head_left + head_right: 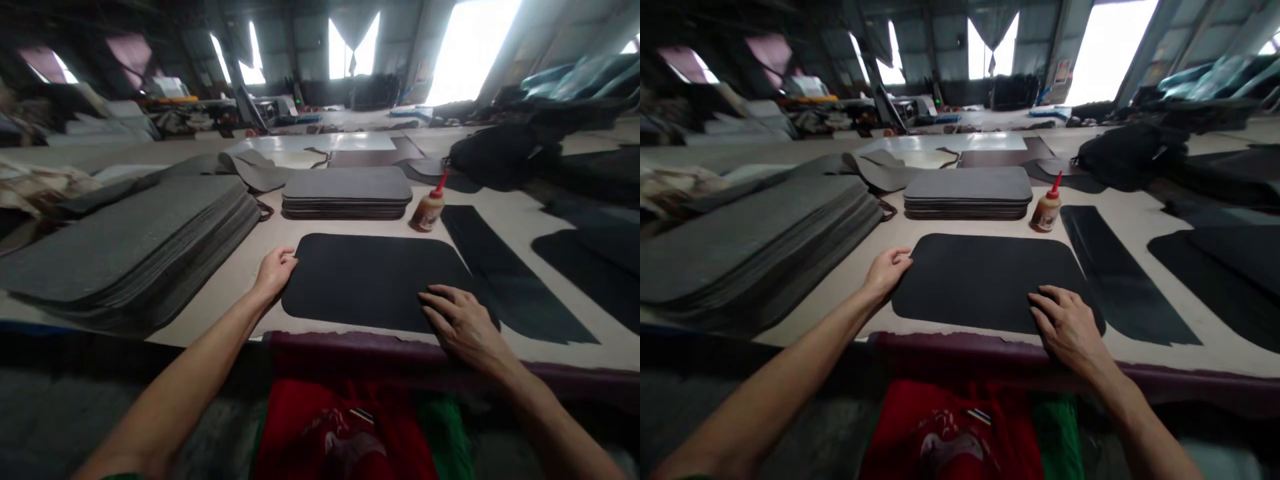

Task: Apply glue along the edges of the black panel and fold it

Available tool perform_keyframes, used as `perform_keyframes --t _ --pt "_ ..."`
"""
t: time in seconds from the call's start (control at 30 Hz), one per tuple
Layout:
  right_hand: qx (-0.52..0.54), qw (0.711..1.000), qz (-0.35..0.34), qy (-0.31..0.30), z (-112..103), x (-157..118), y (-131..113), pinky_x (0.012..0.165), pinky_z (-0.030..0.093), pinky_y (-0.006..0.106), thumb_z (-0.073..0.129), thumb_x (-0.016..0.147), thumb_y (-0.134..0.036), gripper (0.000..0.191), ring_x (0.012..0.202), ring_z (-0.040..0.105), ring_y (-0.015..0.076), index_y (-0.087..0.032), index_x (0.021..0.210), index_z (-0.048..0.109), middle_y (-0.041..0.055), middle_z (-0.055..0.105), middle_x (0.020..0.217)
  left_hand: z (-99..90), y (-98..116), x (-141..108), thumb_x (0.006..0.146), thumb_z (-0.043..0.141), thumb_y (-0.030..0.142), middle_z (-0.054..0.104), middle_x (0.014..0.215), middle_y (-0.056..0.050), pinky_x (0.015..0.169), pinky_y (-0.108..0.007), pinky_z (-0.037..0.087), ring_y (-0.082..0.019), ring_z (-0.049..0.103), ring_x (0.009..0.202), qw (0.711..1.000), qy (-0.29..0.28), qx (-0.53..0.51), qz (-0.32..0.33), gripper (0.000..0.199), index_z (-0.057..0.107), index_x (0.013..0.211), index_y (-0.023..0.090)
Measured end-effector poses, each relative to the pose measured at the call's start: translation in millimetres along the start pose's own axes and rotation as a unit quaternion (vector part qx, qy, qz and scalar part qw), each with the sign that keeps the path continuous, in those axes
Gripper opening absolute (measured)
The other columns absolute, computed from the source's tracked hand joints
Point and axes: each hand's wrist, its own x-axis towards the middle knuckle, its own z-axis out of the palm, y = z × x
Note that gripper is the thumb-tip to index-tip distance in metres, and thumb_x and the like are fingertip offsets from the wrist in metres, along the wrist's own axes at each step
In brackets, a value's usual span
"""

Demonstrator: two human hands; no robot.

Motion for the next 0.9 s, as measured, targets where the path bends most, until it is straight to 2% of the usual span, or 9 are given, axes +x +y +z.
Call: perform_keyframes --t 0.17,0.27,0.6,0.8,0.9 --pt "0.032 0.999 -0.003 0.003 1 -1 2 0.095 0.054 0.051 0.043 0.1 -0.043 0.041 0.114 0.062 0.0328 -0.024 0.116 0.076 0.011 0.068 0.126 -5.4 -3 1 0.059 0.073 0.032 0.068 0.075 -0.002 0.063 -0.027 0.047 -0.017 0.063 0.065 0.999 -0.027 -0.044 -0.015 0.058 0.06 0.113 0.014" --pt "0.042 0.999 0.003 0.001 2 -1 3 0.092 0.055 0.053 0.044 0.099 -0.044 0.041 0.112 0.062 0.0334 -0.025 0.114 0.077 0.0105 0.069 0.125 -6.6 -4 1 0.058 0.075 0.03 0.068 0.074 -0.002 0.061 -0.026 0.046 -0.016 0.061 0.062 0.999 -0.027 -0.046 -0.013 0.059 0.06 0.113 0.014" --pt "0.078 0.997 0.001 -0.007 6 5 2 0.097 0.052 0.053 0.046 0.099 -0.043 0.039 0.115 0.061 0.0327 -0.025 0.114 0.077 0.0095 0.069 0.126 -5.8 -3 -1 0.061 0.072 0.028 0.067 0.071 0.0 0.057 -0.024 0.042 -0.015 0.059 0.06 1.0 0.022 0.02 0.004 0.054 0.063 0.113 0.014" --pt "0.073 0.997 0.025 -0.016 -6 6 -14 0.102 0.05 0.049 0.053 0.099 -0.032 0.028 0.117 0.06 0.0288 -0.025 0.115 0.076 0.0083 0.069 0.126 -4.6 9 -9 0.063 0.072 0.034 0.067 0.075 -0.002 0.054 -0.024 0.043 -0.017 0.06 0.06 0.997 0.032 0.07 0.0 0.057 0.062 0.116 0.015" --pt "0.08 0.995 0.045 -0.024 -12 8 -22 0.102 0.049 0.046 0.056 0.1 -0.03 0.025 0.117 0.059 0.0268 -0.024 0.115 0.075 0.0081 0.068 0.126 -5.2 7 -7 0.07 0.068 0.037 0.069 0.084 -0.004 0.054 -0.025 0.046 -0.018 0.063 0.064 0.996 0.03 0.088 -0.001 0.057 0.058 0.122 0.016"
